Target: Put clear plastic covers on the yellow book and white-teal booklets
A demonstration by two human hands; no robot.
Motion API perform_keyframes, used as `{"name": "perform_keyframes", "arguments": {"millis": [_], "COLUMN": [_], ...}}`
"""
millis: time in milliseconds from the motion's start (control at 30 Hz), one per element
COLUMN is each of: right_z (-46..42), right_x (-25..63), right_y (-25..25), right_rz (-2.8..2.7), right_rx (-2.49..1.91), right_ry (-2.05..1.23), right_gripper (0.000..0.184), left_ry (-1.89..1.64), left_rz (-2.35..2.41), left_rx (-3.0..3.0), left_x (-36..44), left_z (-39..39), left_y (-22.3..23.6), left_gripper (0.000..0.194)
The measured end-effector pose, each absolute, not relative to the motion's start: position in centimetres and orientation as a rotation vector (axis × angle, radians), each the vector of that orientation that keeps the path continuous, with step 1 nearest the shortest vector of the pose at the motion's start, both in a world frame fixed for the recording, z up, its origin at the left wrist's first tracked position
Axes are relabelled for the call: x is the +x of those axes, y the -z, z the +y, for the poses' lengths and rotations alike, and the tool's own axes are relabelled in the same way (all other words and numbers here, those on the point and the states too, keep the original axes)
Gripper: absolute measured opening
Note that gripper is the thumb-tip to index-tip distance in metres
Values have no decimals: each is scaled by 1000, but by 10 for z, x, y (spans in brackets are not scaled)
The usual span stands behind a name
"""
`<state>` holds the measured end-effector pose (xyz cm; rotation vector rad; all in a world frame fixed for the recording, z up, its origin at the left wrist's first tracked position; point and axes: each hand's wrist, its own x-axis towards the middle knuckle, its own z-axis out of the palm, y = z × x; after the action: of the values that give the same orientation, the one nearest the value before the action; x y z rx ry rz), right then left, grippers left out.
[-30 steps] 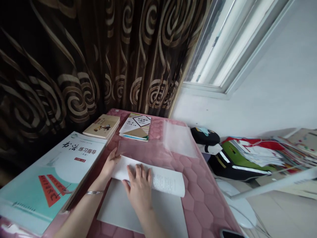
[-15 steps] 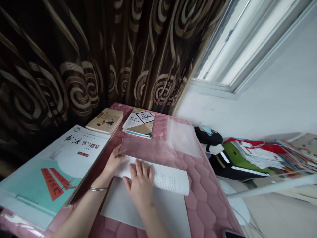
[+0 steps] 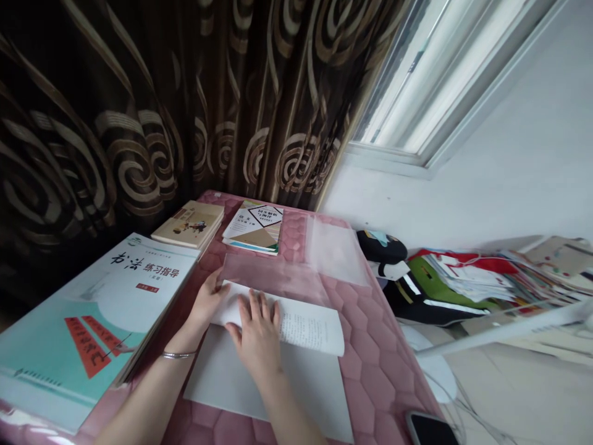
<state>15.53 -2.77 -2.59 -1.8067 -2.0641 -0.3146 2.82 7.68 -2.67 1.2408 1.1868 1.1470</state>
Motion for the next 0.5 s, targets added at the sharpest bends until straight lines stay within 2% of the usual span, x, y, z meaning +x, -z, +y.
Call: {"name": "perform_keyframes", "arguments": {"millis": [167,500], "right_z": [-26,-21], "right_x": [168,190], "right_y": [24,29], "right_rz": [-2095,-2035], "right_rx": [-1774,-1781], "right_ry": [214,203], "right_gripper": [39,32], "left_ry": [-1113,-1057], "left_rz": [1418,1544], "left_rx": [1348,1514], "left_x": [28,31], "left_z": [80,81], "left_y": [31,34], "left_gripper": [51,33]}}
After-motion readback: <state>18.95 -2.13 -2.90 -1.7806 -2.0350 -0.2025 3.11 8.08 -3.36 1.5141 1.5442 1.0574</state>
